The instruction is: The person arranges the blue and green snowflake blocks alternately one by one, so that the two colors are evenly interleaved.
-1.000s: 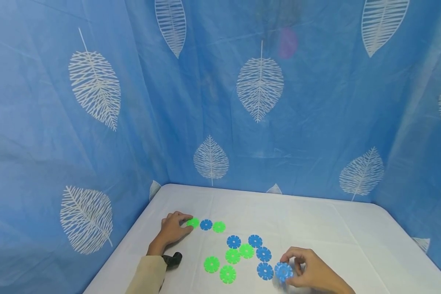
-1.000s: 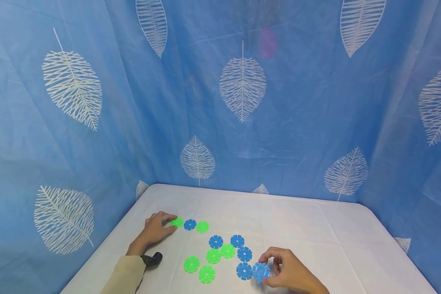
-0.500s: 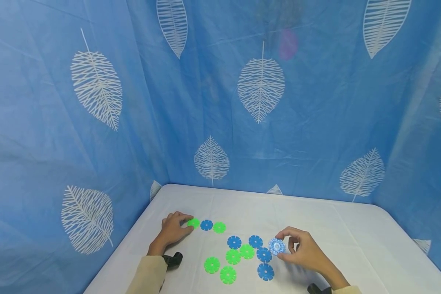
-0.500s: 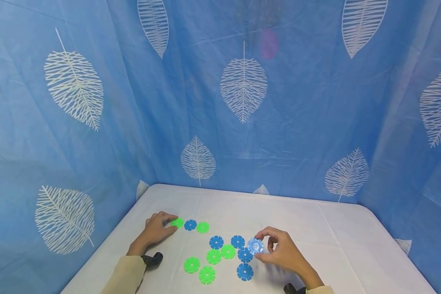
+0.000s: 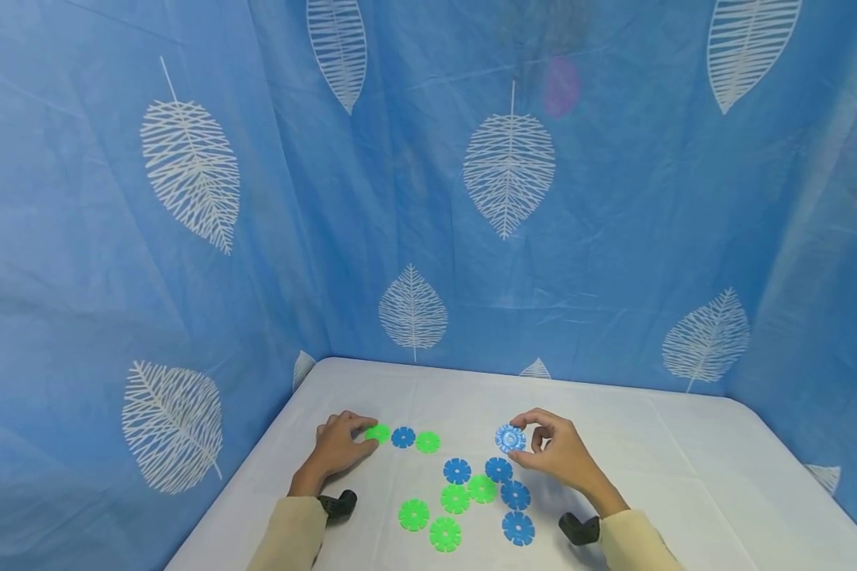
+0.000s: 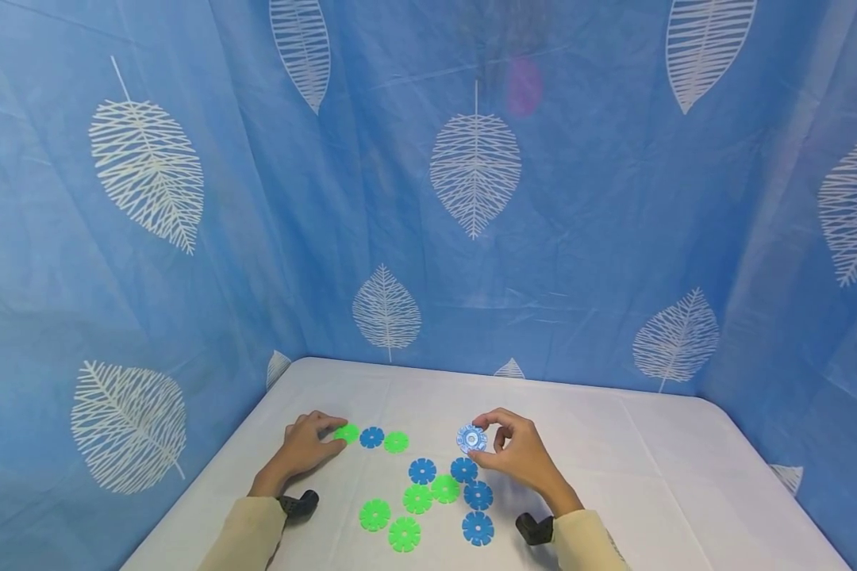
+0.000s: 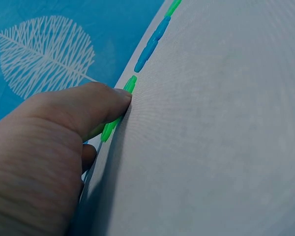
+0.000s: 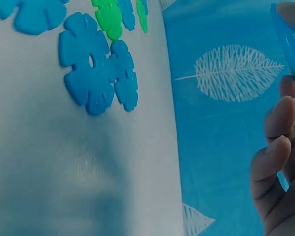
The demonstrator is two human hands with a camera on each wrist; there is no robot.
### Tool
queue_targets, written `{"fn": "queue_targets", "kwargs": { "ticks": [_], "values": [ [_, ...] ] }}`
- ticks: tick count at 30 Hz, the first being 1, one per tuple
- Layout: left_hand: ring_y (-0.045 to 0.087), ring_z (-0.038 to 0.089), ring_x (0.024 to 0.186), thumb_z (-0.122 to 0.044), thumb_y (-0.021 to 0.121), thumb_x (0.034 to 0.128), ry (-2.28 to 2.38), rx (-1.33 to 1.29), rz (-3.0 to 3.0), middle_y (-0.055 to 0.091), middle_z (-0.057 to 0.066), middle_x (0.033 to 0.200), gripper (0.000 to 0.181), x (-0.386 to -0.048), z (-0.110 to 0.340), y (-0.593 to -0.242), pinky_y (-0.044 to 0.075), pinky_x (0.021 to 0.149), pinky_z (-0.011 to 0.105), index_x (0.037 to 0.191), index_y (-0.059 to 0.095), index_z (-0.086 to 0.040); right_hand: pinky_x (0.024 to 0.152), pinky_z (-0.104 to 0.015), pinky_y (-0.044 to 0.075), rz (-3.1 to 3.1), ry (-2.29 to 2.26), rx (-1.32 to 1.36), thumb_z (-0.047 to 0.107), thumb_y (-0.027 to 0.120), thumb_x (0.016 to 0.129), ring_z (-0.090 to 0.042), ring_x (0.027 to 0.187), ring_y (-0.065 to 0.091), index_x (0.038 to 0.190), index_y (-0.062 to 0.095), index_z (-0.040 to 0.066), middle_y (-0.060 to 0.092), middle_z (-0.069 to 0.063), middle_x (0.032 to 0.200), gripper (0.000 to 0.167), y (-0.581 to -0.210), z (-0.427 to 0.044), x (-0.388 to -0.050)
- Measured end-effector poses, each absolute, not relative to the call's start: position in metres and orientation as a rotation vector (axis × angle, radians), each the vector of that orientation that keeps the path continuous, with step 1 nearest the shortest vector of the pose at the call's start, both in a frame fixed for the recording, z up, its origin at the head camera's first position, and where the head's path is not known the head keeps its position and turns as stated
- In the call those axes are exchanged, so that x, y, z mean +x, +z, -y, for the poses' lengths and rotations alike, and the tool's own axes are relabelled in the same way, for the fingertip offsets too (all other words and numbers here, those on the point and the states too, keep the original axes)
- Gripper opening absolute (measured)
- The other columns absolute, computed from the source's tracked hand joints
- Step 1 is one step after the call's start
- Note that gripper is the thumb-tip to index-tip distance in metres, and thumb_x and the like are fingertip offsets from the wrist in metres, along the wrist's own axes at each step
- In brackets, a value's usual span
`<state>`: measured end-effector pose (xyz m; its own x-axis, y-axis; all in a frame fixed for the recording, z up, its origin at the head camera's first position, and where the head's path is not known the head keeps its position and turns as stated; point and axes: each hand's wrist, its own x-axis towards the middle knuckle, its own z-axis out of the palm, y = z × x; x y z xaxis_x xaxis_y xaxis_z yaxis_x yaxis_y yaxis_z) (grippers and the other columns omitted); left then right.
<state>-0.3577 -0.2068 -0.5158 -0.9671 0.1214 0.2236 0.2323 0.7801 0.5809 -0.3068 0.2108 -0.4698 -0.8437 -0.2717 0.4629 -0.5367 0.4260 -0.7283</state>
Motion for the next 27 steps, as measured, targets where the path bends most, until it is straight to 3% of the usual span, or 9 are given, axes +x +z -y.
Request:
{"fn": "queue_targets", "kwargs": {
  "ticks": [7,27],
  "values": [
    [0.051,0.022,0.11,-0.032,0.077,0.0849,-0.949,-0.28,2.793,0.063,-0.003,0.11,0.036,-0.358,0.207,-0.515,0.029,0.094,0.047,0.12,0.073,-0.024,0.055,-0.023,0.045,2.408,1.446,0.642,0.02,0.088,0.077,-0.008,0.061,0.053,0.112,0.071,0.018,0.068,-0.006,0.107,0.04,-0.476,-0.195,-0.324],
    [0.052,0.022,0.108,-0.033,0.076,0.0843,-0.943,-0.298,2.796,0.064,-0.002,0.109,0.037,-0.357,0.208,-0.516,0.03,0.093,0.046,0.12,0.073,-0.023,0.05,-0.027,0.045,2.566,1.54,0.502,0.029,0.087,0.077,-0.009,0.053,0.048,0.109,0.072,0.023,0.066,-0.002,0.105,0.036,-0.49,-0.142,-0.355]
  ]
}}
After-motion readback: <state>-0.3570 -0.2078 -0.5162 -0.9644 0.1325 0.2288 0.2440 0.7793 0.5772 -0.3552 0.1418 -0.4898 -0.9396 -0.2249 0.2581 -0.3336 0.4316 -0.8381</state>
